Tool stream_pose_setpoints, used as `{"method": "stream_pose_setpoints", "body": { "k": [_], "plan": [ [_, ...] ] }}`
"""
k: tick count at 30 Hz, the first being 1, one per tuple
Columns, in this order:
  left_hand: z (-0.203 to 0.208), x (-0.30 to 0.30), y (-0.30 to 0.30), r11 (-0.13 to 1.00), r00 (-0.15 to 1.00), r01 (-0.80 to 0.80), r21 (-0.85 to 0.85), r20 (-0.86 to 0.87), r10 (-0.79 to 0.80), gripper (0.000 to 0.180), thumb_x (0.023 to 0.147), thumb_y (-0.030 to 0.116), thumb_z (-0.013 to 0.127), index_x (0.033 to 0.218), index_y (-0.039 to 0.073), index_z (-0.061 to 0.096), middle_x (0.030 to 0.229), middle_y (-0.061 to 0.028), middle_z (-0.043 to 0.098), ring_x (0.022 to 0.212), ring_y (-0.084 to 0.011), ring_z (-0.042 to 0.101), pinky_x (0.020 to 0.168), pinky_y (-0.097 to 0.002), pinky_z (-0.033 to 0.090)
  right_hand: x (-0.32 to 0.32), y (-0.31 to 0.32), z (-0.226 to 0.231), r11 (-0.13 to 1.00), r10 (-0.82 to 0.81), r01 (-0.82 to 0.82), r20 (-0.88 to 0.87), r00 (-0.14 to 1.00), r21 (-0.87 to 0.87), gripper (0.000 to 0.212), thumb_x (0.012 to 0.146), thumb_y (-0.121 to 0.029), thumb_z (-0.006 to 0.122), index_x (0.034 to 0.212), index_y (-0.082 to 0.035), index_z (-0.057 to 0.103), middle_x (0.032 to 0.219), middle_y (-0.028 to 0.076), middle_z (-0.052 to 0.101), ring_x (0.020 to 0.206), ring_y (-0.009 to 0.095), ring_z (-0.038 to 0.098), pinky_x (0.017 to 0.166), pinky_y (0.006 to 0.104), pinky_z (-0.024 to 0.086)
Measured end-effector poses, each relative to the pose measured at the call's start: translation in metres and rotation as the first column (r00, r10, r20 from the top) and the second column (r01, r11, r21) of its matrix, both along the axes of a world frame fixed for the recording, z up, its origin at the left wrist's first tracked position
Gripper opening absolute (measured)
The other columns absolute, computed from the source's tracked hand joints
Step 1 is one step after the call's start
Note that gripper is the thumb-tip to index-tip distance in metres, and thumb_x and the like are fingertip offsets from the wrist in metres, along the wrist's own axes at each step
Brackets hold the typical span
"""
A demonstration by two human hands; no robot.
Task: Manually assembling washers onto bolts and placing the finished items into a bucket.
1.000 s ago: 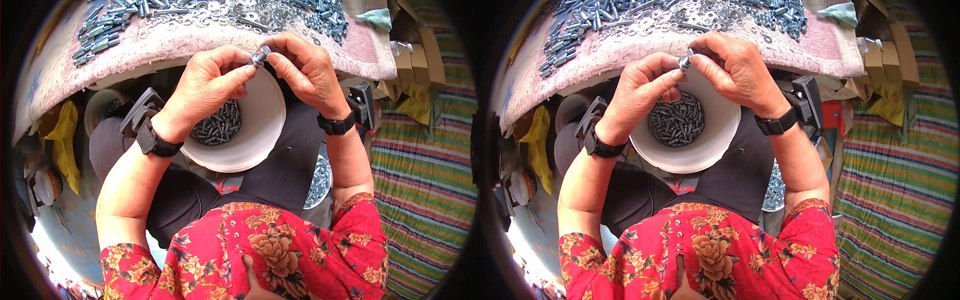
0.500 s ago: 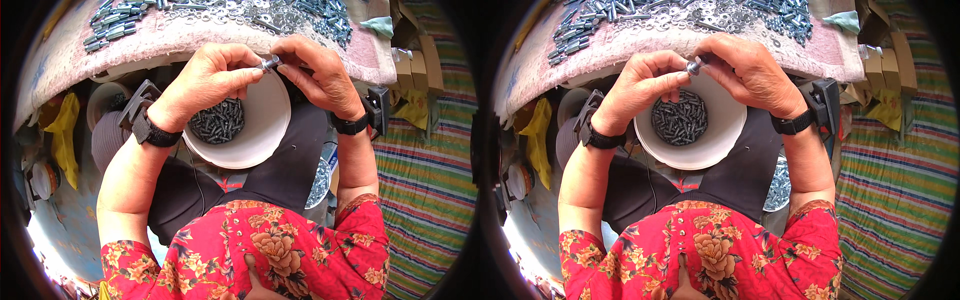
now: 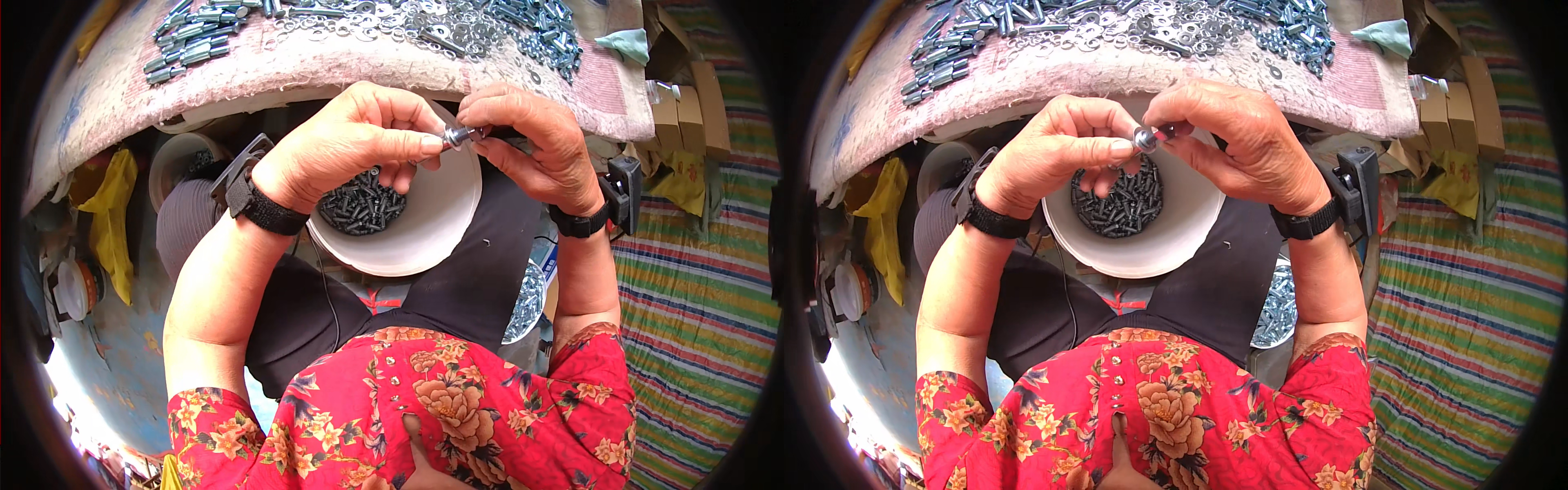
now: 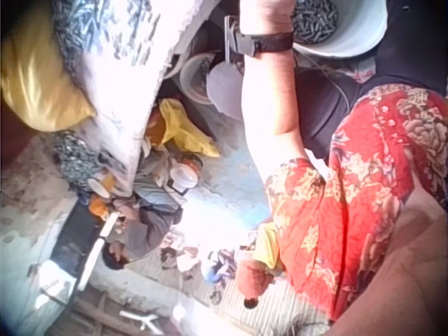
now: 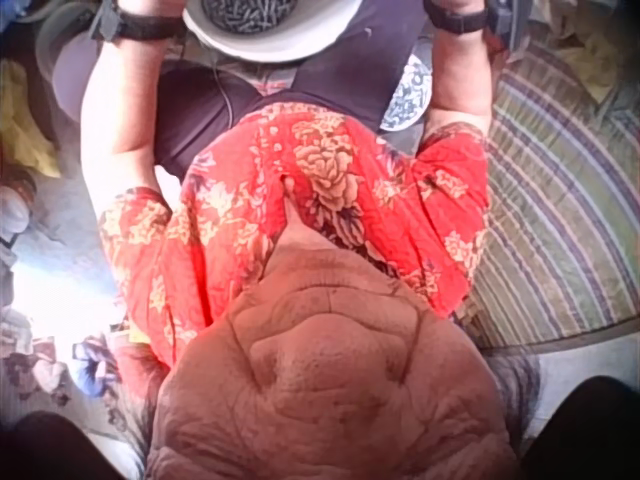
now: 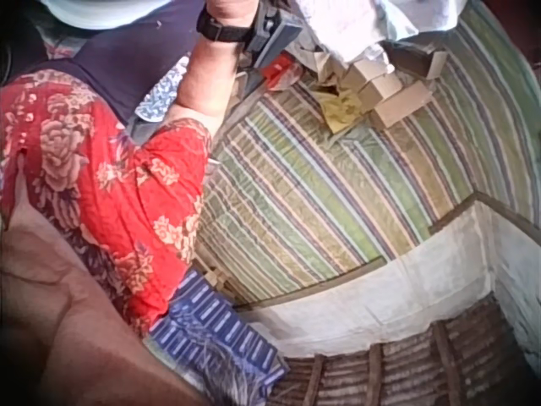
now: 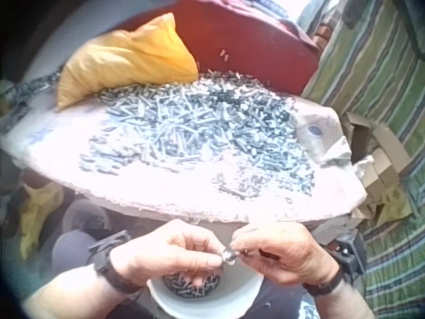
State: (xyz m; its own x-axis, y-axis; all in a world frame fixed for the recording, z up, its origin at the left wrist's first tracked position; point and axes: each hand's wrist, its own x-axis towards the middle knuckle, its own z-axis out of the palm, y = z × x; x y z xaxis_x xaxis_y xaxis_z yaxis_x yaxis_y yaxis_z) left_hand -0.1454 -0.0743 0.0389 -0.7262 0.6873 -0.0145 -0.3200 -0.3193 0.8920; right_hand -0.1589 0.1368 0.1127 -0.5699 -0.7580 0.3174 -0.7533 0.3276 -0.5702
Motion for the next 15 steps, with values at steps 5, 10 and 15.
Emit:
{"method": "stream_pose_setpoints", "body": {
  "k": [5,10,15],
  "plan": [
    [0.002,0.003,0.004,0.995,0.998,-0.005,-0.102,-0.065,-0.002,0.015,0.086,0.017,0.063,0.092,0.004,0.063,0.073,0.0006,0.062,0.056,-0.0041,0.056,0.049,-0.0171,0.042,0.005,0.003,-0.004,0.966,-0.118,0.141,-0.117,0.986,0.217,0.016,0.08,-0.017,0.067,0.076,-0.004,0.058,0.059,0.007,0.052,0.05,0.02,0.053,0.047,0.0311,0.041],
    [0.004,0.009,0.016,0.985,0.988,-0.097,-0.141,-0.129,0.079,0.012,0.085,0.012,0.064,0.091,0.002,0.063,0.073,0.0018,0.06,0.057,-0.0033,0.055,0.051,-0.0174,0.043,0.006,0.012,-0.03,0.96,-0.271,0.254,0.161,0.949,0.12,0.033,0.09,-0.027,0.058,0.067,-0.004,0.054,0.054,0.005,0.048,0.045,0.013,0.044,0.043,0.0287,0.034],
    [0.005,0.009,0.025,0.992,0.972,-0.096,-0.077,-0.22,0.077,0.014,0.085,0.008,0.063,0.097,0.001,0.063,0.075,0.0004,0.062,0.06,-0.004,0.056,0.053,-0.0176,0.045,-0.014,-0.021,-0.046,0.482,-0.339,0.34,0.185,0.922,-0.807,0.044,0.097,-0.042,0.037,0.1,-0.002,0.054,0.095,0.01,0.056,0.087,0.018,0.055,0.085,0.0325,0.042]
  ]
}}
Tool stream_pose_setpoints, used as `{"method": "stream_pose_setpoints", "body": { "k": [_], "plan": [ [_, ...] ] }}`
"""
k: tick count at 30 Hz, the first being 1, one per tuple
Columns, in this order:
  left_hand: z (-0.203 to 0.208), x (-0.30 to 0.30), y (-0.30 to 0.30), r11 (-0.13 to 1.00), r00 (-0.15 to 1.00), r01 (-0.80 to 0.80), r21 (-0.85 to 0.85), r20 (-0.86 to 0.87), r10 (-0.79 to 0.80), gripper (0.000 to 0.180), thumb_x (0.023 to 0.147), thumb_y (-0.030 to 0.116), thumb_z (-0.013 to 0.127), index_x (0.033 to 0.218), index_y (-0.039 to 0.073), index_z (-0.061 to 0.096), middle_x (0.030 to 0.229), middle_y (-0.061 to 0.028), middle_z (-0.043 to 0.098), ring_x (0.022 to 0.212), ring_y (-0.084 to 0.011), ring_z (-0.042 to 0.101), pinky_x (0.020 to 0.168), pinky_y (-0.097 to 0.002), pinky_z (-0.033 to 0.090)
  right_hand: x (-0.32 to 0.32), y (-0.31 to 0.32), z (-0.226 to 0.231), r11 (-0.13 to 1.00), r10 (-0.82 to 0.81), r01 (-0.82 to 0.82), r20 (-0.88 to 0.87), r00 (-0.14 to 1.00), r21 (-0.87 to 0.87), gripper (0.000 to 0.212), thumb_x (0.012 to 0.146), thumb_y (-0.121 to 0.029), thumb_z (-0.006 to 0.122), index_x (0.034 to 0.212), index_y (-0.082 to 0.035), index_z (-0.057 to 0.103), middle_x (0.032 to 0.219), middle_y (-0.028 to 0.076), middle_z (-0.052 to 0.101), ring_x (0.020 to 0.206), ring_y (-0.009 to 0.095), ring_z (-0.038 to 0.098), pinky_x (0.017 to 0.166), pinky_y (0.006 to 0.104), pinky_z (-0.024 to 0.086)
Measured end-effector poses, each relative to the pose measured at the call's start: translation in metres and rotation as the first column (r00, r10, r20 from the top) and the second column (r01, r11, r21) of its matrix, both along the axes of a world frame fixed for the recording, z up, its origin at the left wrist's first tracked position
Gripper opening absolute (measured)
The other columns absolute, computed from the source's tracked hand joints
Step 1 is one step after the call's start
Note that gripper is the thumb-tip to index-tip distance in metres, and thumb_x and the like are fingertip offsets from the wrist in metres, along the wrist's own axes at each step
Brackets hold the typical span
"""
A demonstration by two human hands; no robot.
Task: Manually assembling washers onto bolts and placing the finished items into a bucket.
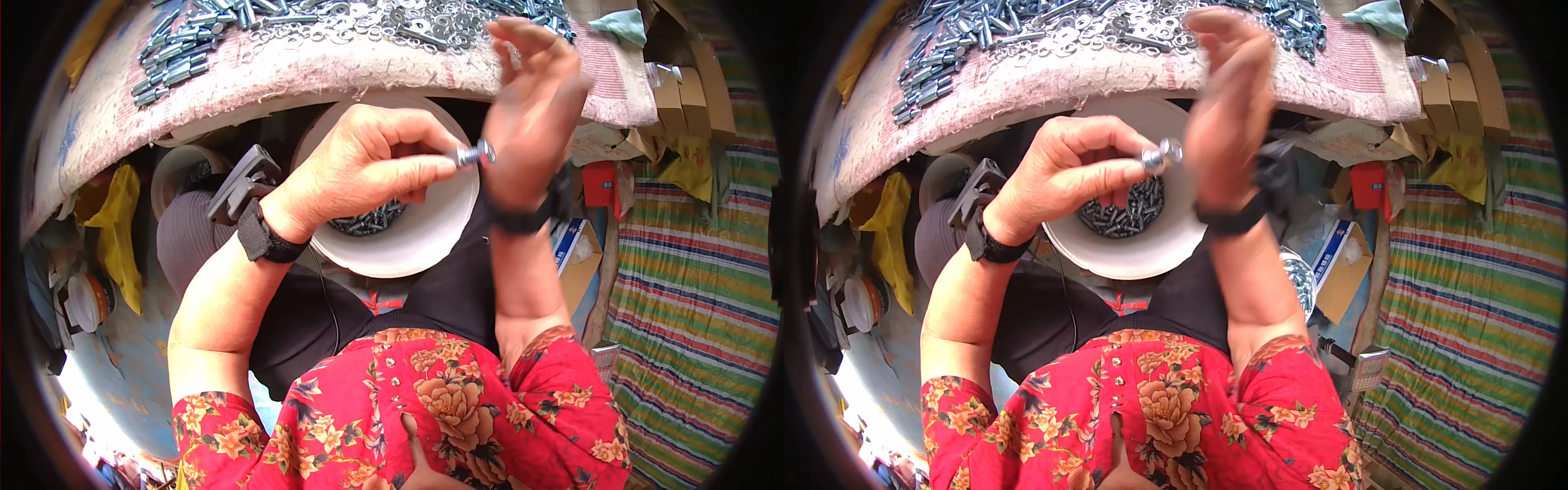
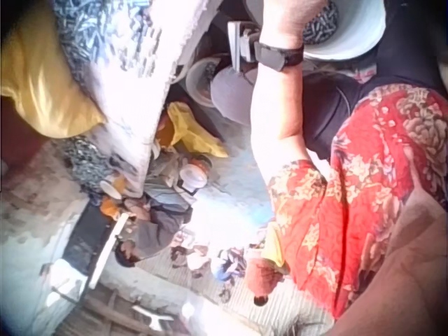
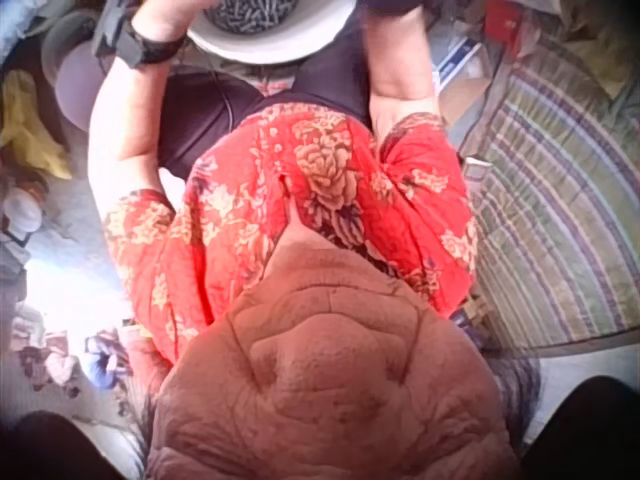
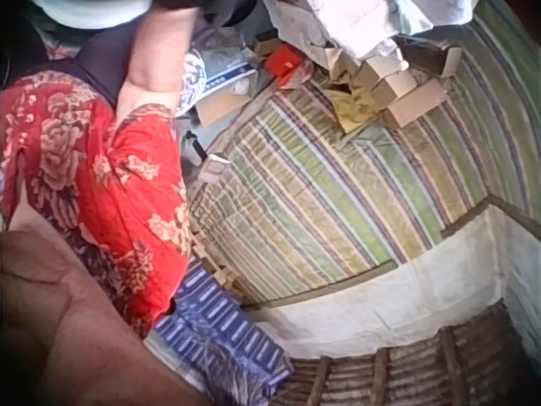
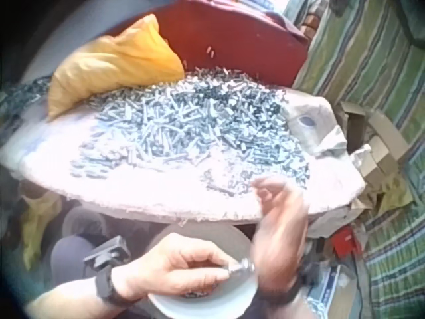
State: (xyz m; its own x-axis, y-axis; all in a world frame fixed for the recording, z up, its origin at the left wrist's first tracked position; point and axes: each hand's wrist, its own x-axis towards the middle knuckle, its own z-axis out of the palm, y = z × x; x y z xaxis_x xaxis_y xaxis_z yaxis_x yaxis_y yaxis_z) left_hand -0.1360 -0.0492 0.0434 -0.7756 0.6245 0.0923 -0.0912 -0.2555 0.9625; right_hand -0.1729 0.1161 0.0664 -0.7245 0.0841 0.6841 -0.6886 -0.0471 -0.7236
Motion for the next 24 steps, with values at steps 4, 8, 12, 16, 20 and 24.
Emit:
{"method": "stream_pose_setpoints", "body": {
  "k": [4,8,12,16,20,24],
  "plan": [
    [-0.011,-0.021,-0.02,0.953,0.949,-0.297,0.061,0.131,0.288,0.015,0.086,0.013,0.062,0.097,0.003,0.064,0.079,-0.0023,0.064,0.059,-0.0072,0.059,0.053,-0.019,0.046,0.079,-0.031,0.011,0.775,0.512,-0.412,-0.094,0.854,0.479,0.052,0.088,-0.046,0.052,0.113,-0.001,0.051,0.105,0.017,0.056,0.098,0.03,0.055,0.09,0.0448,0.041],
    [-0.008,-0.015,-0.021,0.955,0.953,-0.292,0.048,0.097,0.286,0.016,0.087,0.015,0.061,0.097,0.003,0.063,0.079,-0.0034,0.064,0.059,-0.0079,0.059,0.051,-0.0182,0.045,0.076,-0.014,0.01,0.927,0.049,-0.106,0.166,0.985,0.36,0.026,0.09,-0.007,0.046,0.112,0.004,0.051,0.089,0.01,0.058,0.074,0.016,0.055,0.068,0.0288,0.046],
    [-0.003,-0.005,-0.02,0.992,0.977,-0.127,0.005,0.171,0.124,0.014,0.086,0.012,0.061,0.096,0.003,0.061,0.078,-0.0026,0.064,0.058,-0.008,0.059,0.05,-0.0183,0.045,0.039,0.007,0.005,0.863,0.109,-0.258,0.339,0.934,0.435,0.027,0.084,-0.003,0.058,0.111,0.001,0.056,0.077,0.005,0.055,0.067,0.008,0.05,0.062,0.0219,0.043],
    [-0.009,0.002,-0.017,0.991,0.994,-0.065,-0.115,0.079,0.075,0.012,0.084,0.014,0.063,0.09,0.003,0.063,0.076,-0.0037,0.064,0.059,-0.0102,0.06,0.052,-0.0217,0.047,0.047,0.016,-0.007,0.771,0.032,-0.303,0.441,0.897,0.56,0.009,0.085,-0.007,0.059,0.091,-0.001,0.058,0.063,0.005,0.053,0.053,0.012,0.049,0.051,0.0254,0.04],
    [-0.041,0.014,-0.005,0.844,0.723,-0.449,-0.292,-0.674,0.151,0.016,0.072,0.011,0.067,0.084,0.003,0.061,0.073,-0.0163,0.06,0.07,-0.0347,0.059,0.061,-0.0388,0.047,0.06,0.019,-0.046,0.7,-0.073,-0.158,0.289,0.954,0.696,0.022,0.088,-0.021,0.06,0.078,-0.002,0.053,0.056,0.007,0.049,0.047,0.016,0.047,0.047,0.0272,0.038],
    [-0.036,0.019,-0.019,0.714,0.556,-0.59,-0.377,-0.831,0.021,0.022,0.069,0.02,0.072,0.083,0.008,0.061,0.078,-0.0097,0.06,0.069,-0.0304,0.059,0.062,-0.0374,0.05,0.064,0.028,-0.077,0.635,-0.143,-0.25,0.43,0.892,0.731,0.029,0.091,-0.027,0.056,0.077,-0.002,0.053,0.058,0.013,0.047,0.047,0.023,0.043,0.048,0.0299,0.04]
  ]
}}
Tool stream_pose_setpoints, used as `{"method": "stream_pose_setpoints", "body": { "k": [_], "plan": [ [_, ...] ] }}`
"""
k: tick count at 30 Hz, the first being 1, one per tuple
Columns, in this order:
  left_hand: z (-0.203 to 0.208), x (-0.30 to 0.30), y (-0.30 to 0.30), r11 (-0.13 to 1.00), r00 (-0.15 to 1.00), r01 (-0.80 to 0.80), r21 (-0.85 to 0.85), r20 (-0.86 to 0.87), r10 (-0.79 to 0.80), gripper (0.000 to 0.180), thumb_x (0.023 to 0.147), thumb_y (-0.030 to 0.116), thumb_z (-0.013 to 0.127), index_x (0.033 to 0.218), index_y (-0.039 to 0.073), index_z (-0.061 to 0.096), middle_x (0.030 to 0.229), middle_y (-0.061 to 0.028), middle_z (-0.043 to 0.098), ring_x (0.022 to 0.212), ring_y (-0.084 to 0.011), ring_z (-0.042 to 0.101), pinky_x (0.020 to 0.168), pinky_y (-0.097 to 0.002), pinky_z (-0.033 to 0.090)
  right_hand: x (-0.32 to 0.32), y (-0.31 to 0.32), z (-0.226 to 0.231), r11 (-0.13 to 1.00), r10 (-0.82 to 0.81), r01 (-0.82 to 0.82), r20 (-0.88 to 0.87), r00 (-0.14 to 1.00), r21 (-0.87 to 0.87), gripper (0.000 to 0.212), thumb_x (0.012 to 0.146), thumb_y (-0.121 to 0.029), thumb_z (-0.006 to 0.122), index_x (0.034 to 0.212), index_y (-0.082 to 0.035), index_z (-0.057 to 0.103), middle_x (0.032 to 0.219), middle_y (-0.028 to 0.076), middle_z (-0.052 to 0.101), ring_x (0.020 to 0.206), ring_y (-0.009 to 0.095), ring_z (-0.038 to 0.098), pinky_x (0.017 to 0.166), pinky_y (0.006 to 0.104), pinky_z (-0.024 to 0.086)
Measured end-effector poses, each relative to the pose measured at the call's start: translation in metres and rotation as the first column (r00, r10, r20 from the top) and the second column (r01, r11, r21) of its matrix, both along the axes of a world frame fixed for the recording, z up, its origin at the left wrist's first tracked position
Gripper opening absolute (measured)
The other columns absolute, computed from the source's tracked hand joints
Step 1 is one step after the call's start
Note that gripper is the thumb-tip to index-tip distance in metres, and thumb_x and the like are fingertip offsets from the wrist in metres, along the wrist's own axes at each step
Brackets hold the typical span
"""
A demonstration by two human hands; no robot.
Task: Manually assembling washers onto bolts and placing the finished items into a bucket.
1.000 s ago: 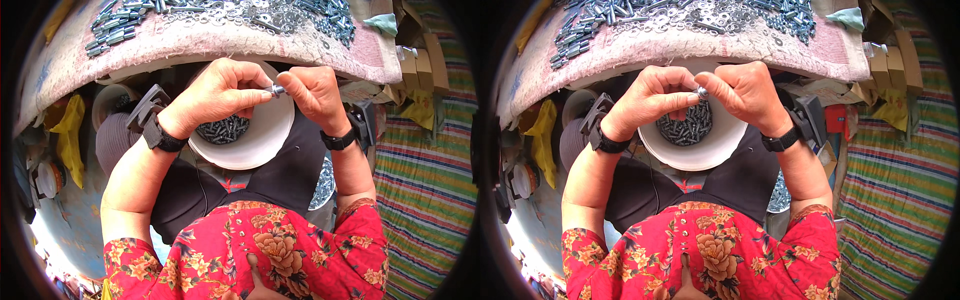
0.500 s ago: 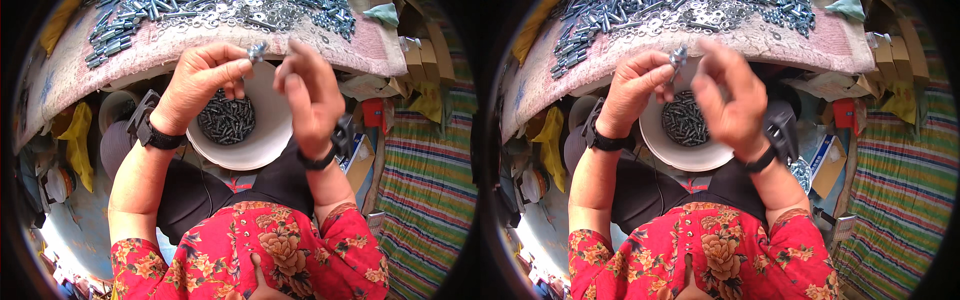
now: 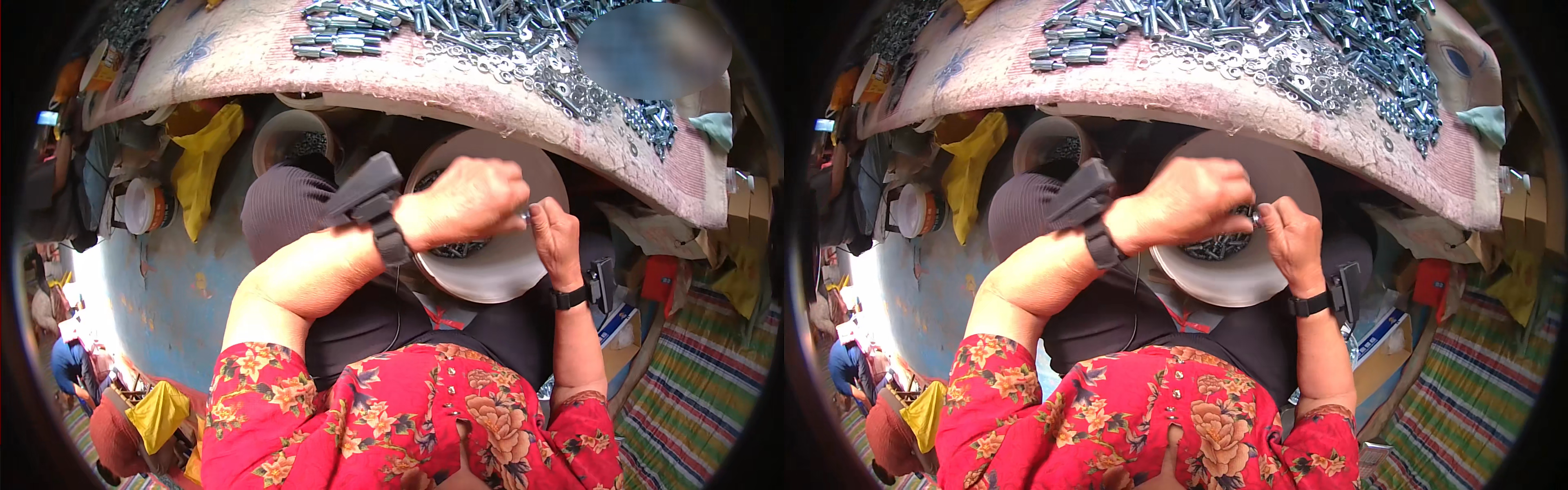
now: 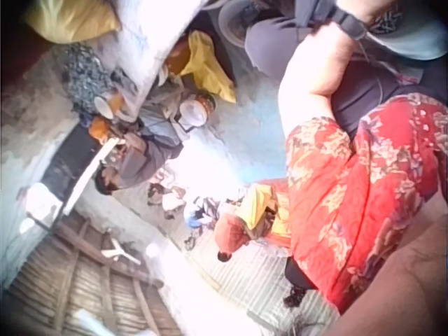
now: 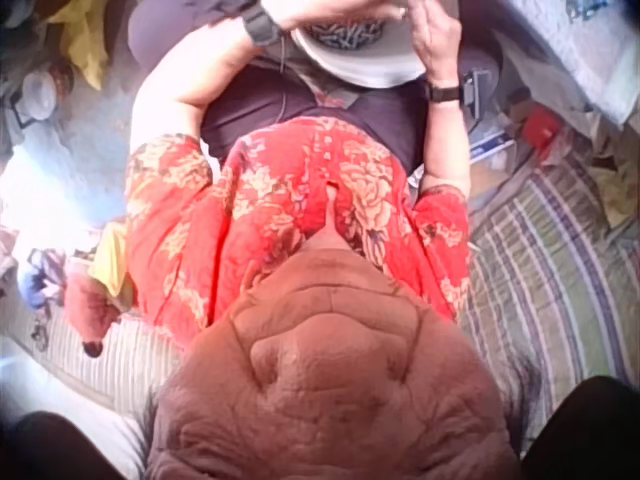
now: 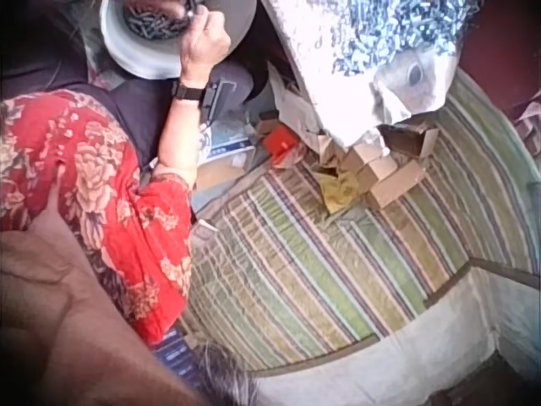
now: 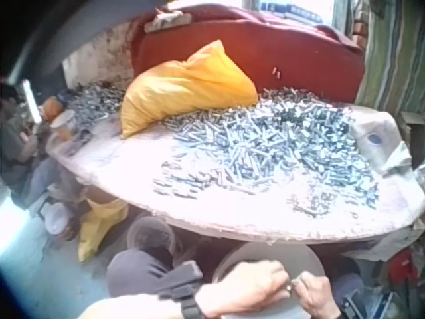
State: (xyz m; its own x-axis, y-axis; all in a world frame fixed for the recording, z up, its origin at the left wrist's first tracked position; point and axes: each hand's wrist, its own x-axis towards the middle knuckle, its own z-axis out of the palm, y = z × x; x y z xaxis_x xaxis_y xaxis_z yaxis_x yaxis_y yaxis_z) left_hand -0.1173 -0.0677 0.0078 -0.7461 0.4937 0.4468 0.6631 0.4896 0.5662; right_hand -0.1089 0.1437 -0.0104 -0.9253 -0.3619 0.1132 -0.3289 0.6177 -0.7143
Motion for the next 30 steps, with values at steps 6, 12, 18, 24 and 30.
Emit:
{"method": "stream_pose_setpoints", "body": {
  "k": [6,12,18,24,30],
  "plan": [
    [0.029,-0.048,-0.113,0.7,0.652,-0.712,-0.061,-0.427,0.626,0.024,0.075,0.012,0.066,0.099,0.013,0.066,0.097,-0.0075,0.063,0.091,-0.0269,0.058,0.079,-0.0355,0.048,0.003,0.018,0.01,0.986,-0.093,0.099,0.051,0.994,-0.135,0.018,0.089,-0.018,0.058,0.083,-0.002,0.056,0.058,0.002,0.046,0.052,0.009,0.043,0.05,0.0246,0.038],
    [0.019,-0.052,-0.146,0.666,0.705,-0.7,-0.259,-0.4,0.585,0.027,0.073,0.009,0.059,0.099,0.014,0.067,0.082,-0.0087,0.058,0.084,-0.0294,0.057,0.069,-0.038,0.047,0.002,0.0,0.009,0.993,0.058,-0.065,-0.079,0.995,-0.095,0.009,0.08,-0.009,0.064,0.077,-0.003,0.058,0.064,0.011,0.055,0.052,0.023,0.055,0.049,0.0323,0.042],
    [0.022,-0.053,-0.154,0.733,0.792,-0.61,-0.3,-0.278,0.544,0.02,0.082,0.006,0.056,0.101,0.01,0.063,0.088,-0.0096,0.058,0.077,-0.0317,0.059,0.066,-0.0367,0.046,-0.004,0.0,0.002,0.986,0.118,-0.131,-0.129,0.985,-0.103,0.014,0.081,-0.015,0.064,0.078,-0.004,0.057,0.066,0.011,0.057,0.057,0.027,0.057,0.052,0.0346,0.044],
    [0.017,-0.061,-0.153,0.76,0.801,-0.587,-0.279,-0.34,0.494,0.019,0.086,0.008,0.056,0.104,0.004,0.059,0.09,-0.0123,0.061,0.074,-0.0263,0.06,0.065,-0.0331,0.048,-0.02,0.028,0.022,0.992,0.042,-0.064,-0.195,0.98,-0.106,0.014,0.08,-0.014,0.066,0.077,-0.004,0.056,0.066,0.012,0.057,0.06,0.031,0.058,0.053,0.0359,0.046],
    [0.037,-0.049,-0.076,0.706,0.805,-0.433,0.561,0.593,0.022,0.022,0.091,0.008,0.054,0.11,0.0,0.057,0.09,-0.0053,0.063,0.062,-0.0055,0.052,0.054,-0.0176,0.042,-0.08,0.089,0.046,0.929,-0.37,0.344,-0.282,0.885,-0.137,0.009,0.079,-0.011,0.064,0.082,-0.002,0.063,0.07,0.012,0.063,0.06,0.02,0.063,0.056,0.0294,0.048]
  ]
}}
